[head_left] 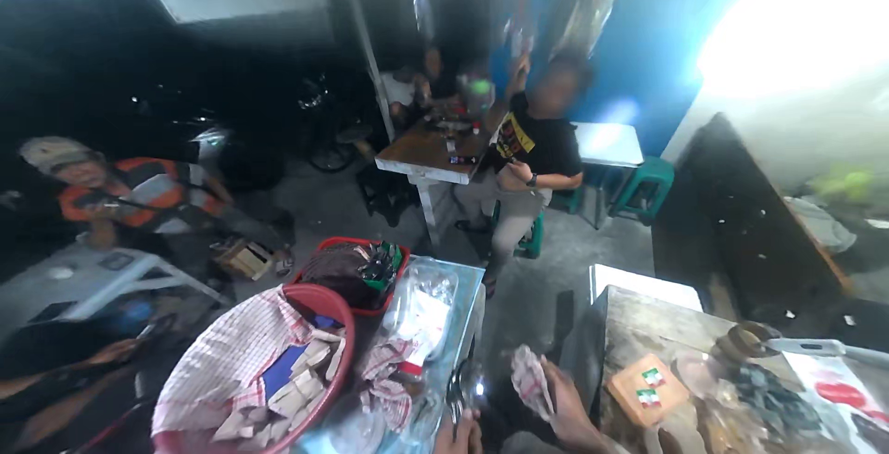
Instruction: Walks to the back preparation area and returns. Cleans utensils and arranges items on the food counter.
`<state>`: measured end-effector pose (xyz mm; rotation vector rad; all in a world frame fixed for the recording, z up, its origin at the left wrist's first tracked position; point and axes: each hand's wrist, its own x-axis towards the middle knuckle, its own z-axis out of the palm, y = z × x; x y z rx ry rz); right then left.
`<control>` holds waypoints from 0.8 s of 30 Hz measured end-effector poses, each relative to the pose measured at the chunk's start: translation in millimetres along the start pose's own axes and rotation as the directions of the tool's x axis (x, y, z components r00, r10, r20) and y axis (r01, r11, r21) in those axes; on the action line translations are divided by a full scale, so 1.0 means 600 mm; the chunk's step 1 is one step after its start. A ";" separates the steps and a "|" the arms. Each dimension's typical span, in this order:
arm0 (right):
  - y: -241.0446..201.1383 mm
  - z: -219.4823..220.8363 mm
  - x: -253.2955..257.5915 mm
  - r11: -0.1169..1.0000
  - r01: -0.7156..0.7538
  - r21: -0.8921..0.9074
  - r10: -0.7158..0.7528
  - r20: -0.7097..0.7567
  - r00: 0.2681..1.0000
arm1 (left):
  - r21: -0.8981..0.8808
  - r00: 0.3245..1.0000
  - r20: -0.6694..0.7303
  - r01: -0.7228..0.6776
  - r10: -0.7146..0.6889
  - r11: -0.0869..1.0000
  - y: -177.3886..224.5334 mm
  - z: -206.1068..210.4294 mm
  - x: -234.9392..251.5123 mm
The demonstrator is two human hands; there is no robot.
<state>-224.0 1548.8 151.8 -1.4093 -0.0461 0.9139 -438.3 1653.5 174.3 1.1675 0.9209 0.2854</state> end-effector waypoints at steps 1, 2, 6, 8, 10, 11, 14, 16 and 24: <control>-0.013 0.020 0.003 0.993 -0.028 0.115 0.024 0.035 0.999 | -0.053 1.000 -0.016 -0.020 0.020 0.998 0.017 0.001 -0.003; -0.028 0.039 0.001 0.979 -0.060 0.193 0.044 0.083 0.996 | -0.110 0.999 -0.021 -0.035 0.033 0.993 0.036 0.002 -0.007; -0.060 0.075 -0.023 0.937 -0.166 0.306 0.050 0.353 0.934 | -0.286 0.993 -0.009 -0.113 0.115 0.951 0.088 -0.002 -0.026; -0.056 0.078 -0.036 0.938 -0.127 0.323 -0.044 0.473 0.880 | -0.333 0.992 -0.025 -0.125 0.123 0.935 0.096 -0.005 -0.038; -0.053 0.083 -0.047 0.943 -0.077 0.323 -0.111 0.526 0.843 | -0.303 0.990 -0.093 -0.128 0.105 0.944 0.095 -0.006 -0.049; -0.051 0.087 -0.053 0.951 -0.056 0.305 -0.121 0.530 0.839 | -0.266 0.986 -0.121 -0.140 0.111 0.954 0.090 -0.007 -0.054; -0.046 0.101 -0.073 0.965 -0.016 0.261 -0.134 0.546 0.827 | -0.152 0.977 -0.162 -0.163 0.138 0.975 0.075 -0.012 -0.066; -0.048 0.112 -0.087 0.976 0.046 0.213 -0.165 0.585 0.794 | -0.124 0.974 -0.183 -0.161 0.137 0.979 0.071 -0.011 -0.074; -0.040 0.176 -0.119 0.806 0.401 -0.435 -0.200 0.438 0.877 | 0.519 0.846 -0.248 -0.296 0.472 0.802 0.044 -0.024 -0.100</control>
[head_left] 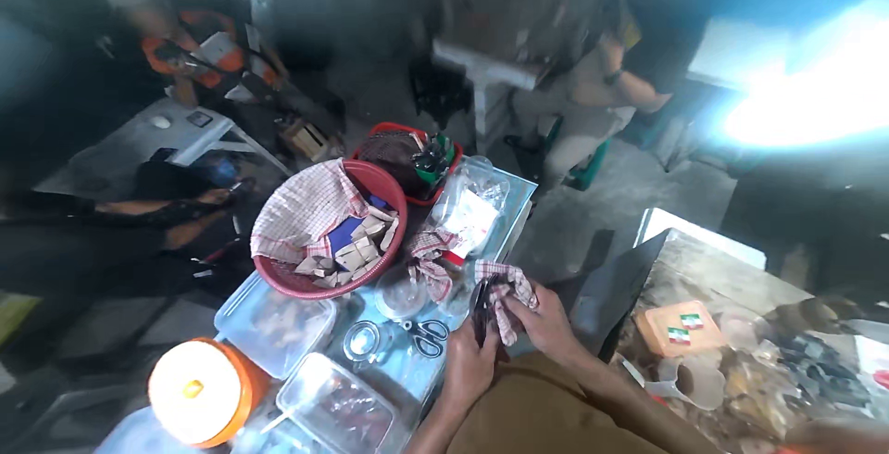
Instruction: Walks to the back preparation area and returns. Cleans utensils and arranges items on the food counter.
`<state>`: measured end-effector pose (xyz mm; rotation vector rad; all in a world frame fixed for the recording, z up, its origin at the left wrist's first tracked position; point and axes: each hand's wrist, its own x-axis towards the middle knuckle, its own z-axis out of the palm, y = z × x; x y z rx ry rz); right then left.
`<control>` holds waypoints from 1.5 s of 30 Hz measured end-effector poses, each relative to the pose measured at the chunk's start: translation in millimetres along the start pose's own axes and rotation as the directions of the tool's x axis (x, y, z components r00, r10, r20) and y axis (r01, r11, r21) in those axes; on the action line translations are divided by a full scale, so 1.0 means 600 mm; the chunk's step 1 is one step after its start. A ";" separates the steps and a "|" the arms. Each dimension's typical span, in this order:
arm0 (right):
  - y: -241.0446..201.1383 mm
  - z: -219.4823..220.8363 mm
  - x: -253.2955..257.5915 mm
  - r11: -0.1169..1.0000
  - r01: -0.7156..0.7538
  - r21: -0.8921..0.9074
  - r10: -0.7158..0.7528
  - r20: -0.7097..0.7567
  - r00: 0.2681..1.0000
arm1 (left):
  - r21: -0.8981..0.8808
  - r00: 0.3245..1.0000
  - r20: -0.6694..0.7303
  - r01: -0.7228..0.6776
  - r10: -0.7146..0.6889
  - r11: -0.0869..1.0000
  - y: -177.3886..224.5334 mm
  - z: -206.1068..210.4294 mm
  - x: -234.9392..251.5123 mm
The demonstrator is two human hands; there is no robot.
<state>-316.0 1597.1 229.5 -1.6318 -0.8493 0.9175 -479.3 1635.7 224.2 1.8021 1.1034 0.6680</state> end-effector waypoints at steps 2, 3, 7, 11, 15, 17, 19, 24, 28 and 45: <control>0.001 0.009 0.006 0.979 0.120 -0.164 -0.135 -0.082 0.987 | 0.042 0.998 -0.060 -0.022 0.024 0.999 -0.004 0.000 -0.002; 0.000 0.012 0.010 0.957 0.180 -0.230 -0.212 -0.127 0.969 | 0.033 0.997 -0.079 -0.008 0.011 0.999 -0.010 0.000 -0.003; 0.000 0.008 0.033 0.913 0.276 -0.300 -0.352 -0.241 0.904 | -0.118 0.999 -0.021 0.046 -0.048 0.992 -0.027 -0.011 -0.006; 0.012 0.022 0.025 0.930 0.300 -0.214 -0.338 -0.167 0.926 | -0.174 0.990 -0.126 0.035 -0.057 0.984 -0.034 -0.026 -0.018; 0.017 0.008 0.041 0.918 0.277 -0.285 -0.303 -0.051 0.952 | -0.251 0.990 -0.126 0.036 -0.070 0.967 -0.040 -0.038 -0.020; 0.007 -0.001 0.055 0.882 0.344 -0.321 -0.368 -0.015 0.930 | -0.238 0.993 -0.100 0.036 -0.061 0.971 -0.040 -0.043 -0.016; -0.007 -0.018 0.074 0.817 0.438 -0.374 -0.436 0.096 0.895 | -0.203 0.995 -0.092 0.029 -0.049 0.979 -0.036 -0.056 -0.013; -0.015 -0.045 0.113 0.733 0.614 -0.292 -0.557 0.260 0.789 | -0.183 0.993 -0.116 -0.032 0.010 0.983 -0.032 -0.066 -0.013; -0.016 0.071 0.071 0.885 0.245 0.396 -0.170 -0.215 0.962 | -0.283 0.981 -0.187 -0.112 0.060 0.953 -0.026 -0.058 0.001; -0.061 0.070 0.084 0.929 0.053 0.367 -0.015 -0.104 0.994 | -0.548 0.866 -0.418 0.001 -0.276 0.836 -0.052 -0.056 0.052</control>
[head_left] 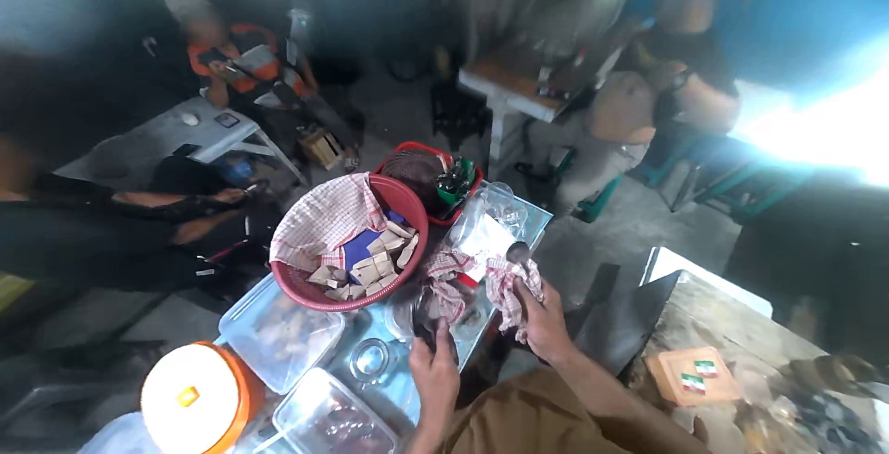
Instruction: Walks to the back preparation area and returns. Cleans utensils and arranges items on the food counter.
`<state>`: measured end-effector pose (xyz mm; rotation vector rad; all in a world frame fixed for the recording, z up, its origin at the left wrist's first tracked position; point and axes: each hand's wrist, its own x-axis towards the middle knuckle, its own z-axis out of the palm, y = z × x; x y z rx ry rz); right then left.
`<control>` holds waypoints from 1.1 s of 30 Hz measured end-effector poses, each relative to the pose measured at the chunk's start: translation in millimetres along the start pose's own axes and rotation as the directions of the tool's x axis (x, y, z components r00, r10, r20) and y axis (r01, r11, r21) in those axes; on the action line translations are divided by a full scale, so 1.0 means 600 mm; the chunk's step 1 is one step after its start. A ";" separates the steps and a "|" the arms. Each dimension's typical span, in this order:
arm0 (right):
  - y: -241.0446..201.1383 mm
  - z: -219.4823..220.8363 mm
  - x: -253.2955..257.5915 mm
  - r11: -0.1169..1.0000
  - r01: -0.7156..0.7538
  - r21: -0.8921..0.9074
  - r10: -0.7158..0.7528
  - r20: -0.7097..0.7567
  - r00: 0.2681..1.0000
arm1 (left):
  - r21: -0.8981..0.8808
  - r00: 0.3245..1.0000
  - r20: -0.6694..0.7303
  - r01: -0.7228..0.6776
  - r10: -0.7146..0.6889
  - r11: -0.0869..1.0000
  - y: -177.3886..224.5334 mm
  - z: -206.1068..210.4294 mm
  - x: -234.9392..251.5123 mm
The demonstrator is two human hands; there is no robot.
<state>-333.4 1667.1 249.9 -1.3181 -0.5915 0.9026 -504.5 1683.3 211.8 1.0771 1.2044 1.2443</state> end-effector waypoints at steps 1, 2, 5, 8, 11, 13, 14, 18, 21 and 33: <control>-0.002 -0.004 -0.001 0.999 0.007 -0.049 -0.005 0.040 0.999 | 0.006 1.000 -0.007 0.002 -0.002 1.000 0.007 -0.001 0.009; -0.003 -0.004 -0.003 0.996 0.011 -0.089 -0.004 0.081 0.997 | 0.017 1.000 -0.006 -0.015 0.016 1.000 0.016 0.001 0.018; 0.004 -0.003 -0.011 0.981 0.035 -0.189 0.003 0.198 0.980 | -0.001 0.993 0.071 -0.095 0.094 0.996 0.040 0.013 0.046; 0.022 -0.012 -0.013 0.941 0.088 -0.327 0.019 0.310 0.950 | 0.025 0.972 0.180 -0.160 0.153 0.987 0.050 0.031 0.073; 0.021 -0.032 0.010 0.907 0.077 -0.414 0.094 0.378 0.921 | 0.086 0.932 0.280 -0.262 0.229 0.961 0.046 0.048 0.093; 0.018 -0.045 0.041 0.889 0.091 -0.448 0.112 0.408 0.906 | 0.133 0.910 0.280 -0.354 0.307 0.926 0.043 0.066 0.115; 0.019 -0.050 0.058 0.880 0.107 -0.462 0.108 0.416 0.903 | 0.154 0.906 0.256 -0.383 0.338 0.911 0.047 0.078 0.132; 0.021 -0.080 0.138 0.841 0.173 -0.513 0.059 0.405 0.913 | 0.232 0.909 0.065 -0.414 0.411 0.880 0.093 0.139 0.246; 0.017 -0.128 0.206 0.837 0.099 -0.538 0.087 0.309 0.947 | 0.364 0.880 -0.061 -0.421 0.472 0.831 0.138 0.195 0.344; -0.041 -0.341 0.465 0.918 -0.135 -0.372 0.105 -0.100 0.989 | 0.845 0.912 0.286 -0.385 0.294 0.372 0.027 0.395 0.637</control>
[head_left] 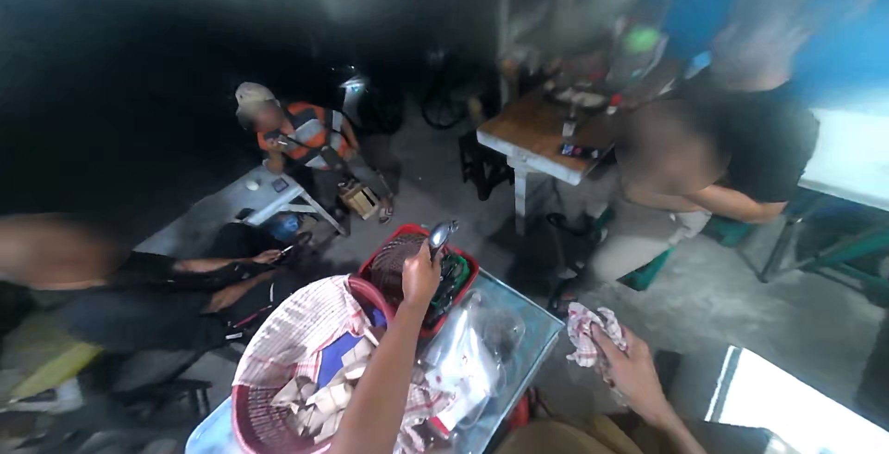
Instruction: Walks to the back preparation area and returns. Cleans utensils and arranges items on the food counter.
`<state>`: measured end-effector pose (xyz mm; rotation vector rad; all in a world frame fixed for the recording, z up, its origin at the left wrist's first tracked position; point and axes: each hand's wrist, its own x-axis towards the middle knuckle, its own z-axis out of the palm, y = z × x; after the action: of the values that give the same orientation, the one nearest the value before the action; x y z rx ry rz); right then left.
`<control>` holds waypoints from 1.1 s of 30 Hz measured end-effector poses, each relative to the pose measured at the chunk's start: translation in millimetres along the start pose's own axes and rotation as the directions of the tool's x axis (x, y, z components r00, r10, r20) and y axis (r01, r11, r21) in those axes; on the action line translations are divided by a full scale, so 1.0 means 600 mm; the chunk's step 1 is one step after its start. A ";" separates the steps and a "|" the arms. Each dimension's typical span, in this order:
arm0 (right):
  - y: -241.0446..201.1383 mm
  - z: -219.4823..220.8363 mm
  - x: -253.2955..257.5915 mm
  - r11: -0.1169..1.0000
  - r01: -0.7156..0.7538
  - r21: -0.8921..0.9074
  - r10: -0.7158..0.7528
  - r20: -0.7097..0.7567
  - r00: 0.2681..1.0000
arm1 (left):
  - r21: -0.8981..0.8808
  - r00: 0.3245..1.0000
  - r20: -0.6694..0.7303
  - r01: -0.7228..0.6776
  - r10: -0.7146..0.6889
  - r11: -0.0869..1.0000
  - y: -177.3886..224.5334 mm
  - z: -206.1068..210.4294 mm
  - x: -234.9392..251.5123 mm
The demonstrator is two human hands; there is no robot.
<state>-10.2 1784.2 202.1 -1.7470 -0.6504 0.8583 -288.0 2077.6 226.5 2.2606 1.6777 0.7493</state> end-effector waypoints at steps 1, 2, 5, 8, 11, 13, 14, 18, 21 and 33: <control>-0.001 -0.010 0.018 1.000 -0.013 0.006 0.013 -0.018 1.000 | 0.035 0.999 0.038 0.013 -0.014 0.999 -0.001 0.012 0.003; 0.000 -0.018 0.035 1.000 -0.029 0.006 0.029 -0.027 0.999 | 0.068 0.995 0.089 0.032 -0.038 0.997 0.000 0.022 0.005; 0.011 -0.034 0.074 0.997 -0.076 -0.031 0.077 0.019 0.997 | 0.168 0.952 0.258 0.123 -0.164 0.978 -0.005 0.045 0.010; 0.008 -0.022 0.093 0.993 -0.118 -0.014 0.119 0.081 0.990 | 0.234 0.899 0.341 0.203 -0.276 0.951 -0.008 0.045 0.006; 0.002 0.009 0.109 0.986 -0.151 0.070 0.139 0.160 0.977 | 0.102 0.924 0.265 0.256 -0.275 0.961 -0.011 0.019 -0.013; 0.000 0.040 0.119 0.962 -0.194 0.191 0.149 0.227 0.962 | -0.146 0.927 0.239 0.327 -0.288 0.934 0.003 -0.018 -0.035; -0.005 0.055 0.124 0.938 -0.233 0.257 0.159 0.281 0.947 | -0.327 0.918 0.247 0.379 -0.309 0.866 0.015 -0.037 -0.052; -0.051 0.116 0.136 0.850 -0.315 0.421 0.062 0.515 0.855 | -0.846 0.879 0.348 0.444 -0.326 0.294 0.080 -0.098 -0.138; -0.102 0.169 0.123 0.857 -0.260 0.445 -0.062 0.590 0.805 | -0.896 0.895 0.299 0.382 -0.330 0.226 0.109 -0.120 -0.206; -0.116 0.247 -0.045 0.881 -0.397 0.257 -0.023 0.862 0.507 | -0.787 0.855 0.289 0.468 -0.432 0.401 0.152 -0.105 -0.399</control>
<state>-146.9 1868.5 243.7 -0.8925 -0.8005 1.9266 -297.7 1815.9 259.2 1.0490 1.3349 1.0473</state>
